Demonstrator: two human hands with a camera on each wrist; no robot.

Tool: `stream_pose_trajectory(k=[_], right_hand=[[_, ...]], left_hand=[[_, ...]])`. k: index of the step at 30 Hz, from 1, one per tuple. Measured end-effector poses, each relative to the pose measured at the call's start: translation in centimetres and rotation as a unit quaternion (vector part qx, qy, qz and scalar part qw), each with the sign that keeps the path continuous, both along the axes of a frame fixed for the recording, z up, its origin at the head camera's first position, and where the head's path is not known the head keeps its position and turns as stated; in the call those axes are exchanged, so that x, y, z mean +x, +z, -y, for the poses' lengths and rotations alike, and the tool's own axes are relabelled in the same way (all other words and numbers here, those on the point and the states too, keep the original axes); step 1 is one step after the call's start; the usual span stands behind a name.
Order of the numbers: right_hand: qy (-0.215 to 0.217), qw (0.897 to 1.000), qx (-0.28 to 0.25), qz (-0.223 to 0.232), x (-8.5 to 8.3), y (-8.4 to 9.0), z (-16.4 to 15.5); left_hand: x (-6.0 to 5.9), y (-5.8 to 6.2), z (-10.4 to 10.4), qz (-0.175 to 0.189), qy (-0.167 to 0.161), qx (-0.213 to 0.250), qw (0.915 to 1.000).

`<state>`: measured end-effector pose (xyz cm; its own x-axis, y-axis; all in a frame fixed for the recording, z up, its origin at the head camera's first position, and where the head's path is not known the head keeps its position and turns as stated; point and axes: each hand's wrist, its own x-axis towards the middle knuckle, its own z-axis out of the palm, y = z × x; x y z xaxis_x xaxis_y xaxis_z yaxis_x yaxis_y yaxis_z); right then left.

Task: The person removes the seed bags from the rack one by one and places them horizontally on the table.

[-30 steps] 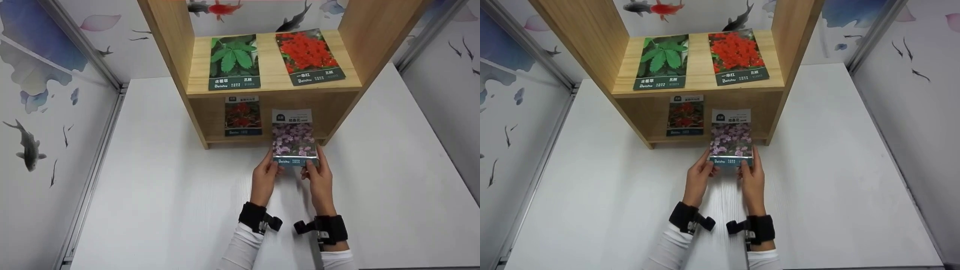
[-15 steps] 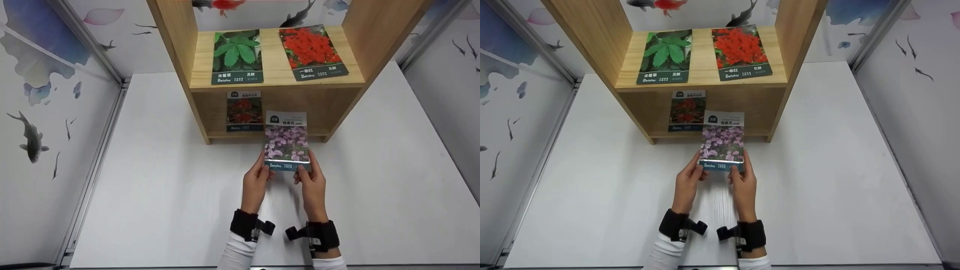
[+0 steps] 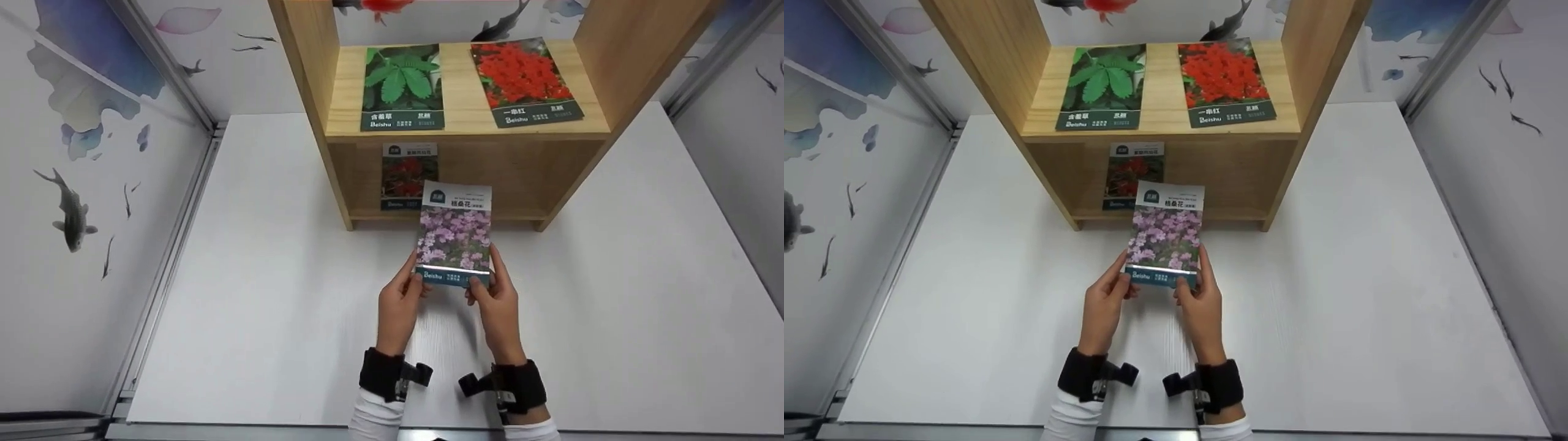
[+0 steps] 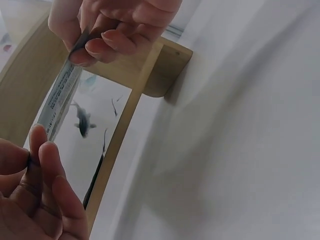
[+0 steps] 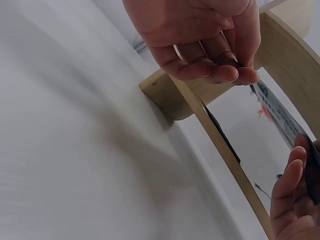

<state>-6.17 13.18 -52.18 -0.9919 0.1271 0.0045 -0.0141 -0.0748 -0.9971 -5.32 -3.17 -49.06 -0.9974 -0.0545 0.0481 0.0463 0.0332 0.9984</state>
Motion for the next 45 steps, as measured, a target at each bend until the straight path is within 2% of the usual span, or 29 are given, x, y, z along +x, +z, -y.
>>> stream_pose_trajectory(k=[5,7,12,15,18,22,26,31,38,45], right_hand=[[0.024,1.0,0.016,0.001,0.1,-0.2,0.9],[0.03,0.999,0.022,0.001,0.3,0.0,1.3],[0.051,0.997,0.051,0.012,1.0,1.8,2.7],[0.068,0.995,0.067,0.014,1.2,2.4,3.6],[0.08,0.994,0.075,0.019,1.2,1.8,4.1],[0.09,0.992,0.085,0.031,0.9,0.1,4.6],[0.099,0.988,0.117,0.023,0.7,-1.2,5.2],[0.119,0.979,0.163,0.025,0.6,-1.2,6.1],[0.159,0.97,0.18,0.024,0.5,-0.5,7.5],[0.172,0.962,0.211,0.018,0.3,-1.8,8.7]], left_hand=[[0.6,0.2,1.1,0.002,0.028,-0.011,0.9995],[0.7,-0.7,1.5,0.0,0.037,-0.016,0.9992],[0.6,-3.3,2.9,-0.01,0.069,-0.035,0.9969],[0.7,-3.6,3.8,-0.012,0.09,-0.044,0.9949],[0.9,-4.0,4.5,-0.006,0.105,-0.051,0.9932],[1.1,-4.3,5.3,0.009,0.118,-0.063,0.991],[1.3,-4.5,6.1,0.017,0.131,-0.075,0.9884],[1.5,-4.8,7.2,0.033,0.142,-0.076,0.9864],[1.9,-5.1,8.8,0.051,0.162,-0.075,0.9827],[2.2,-5.5,10.2,0.069,0.175,-0.088,0.9783]])
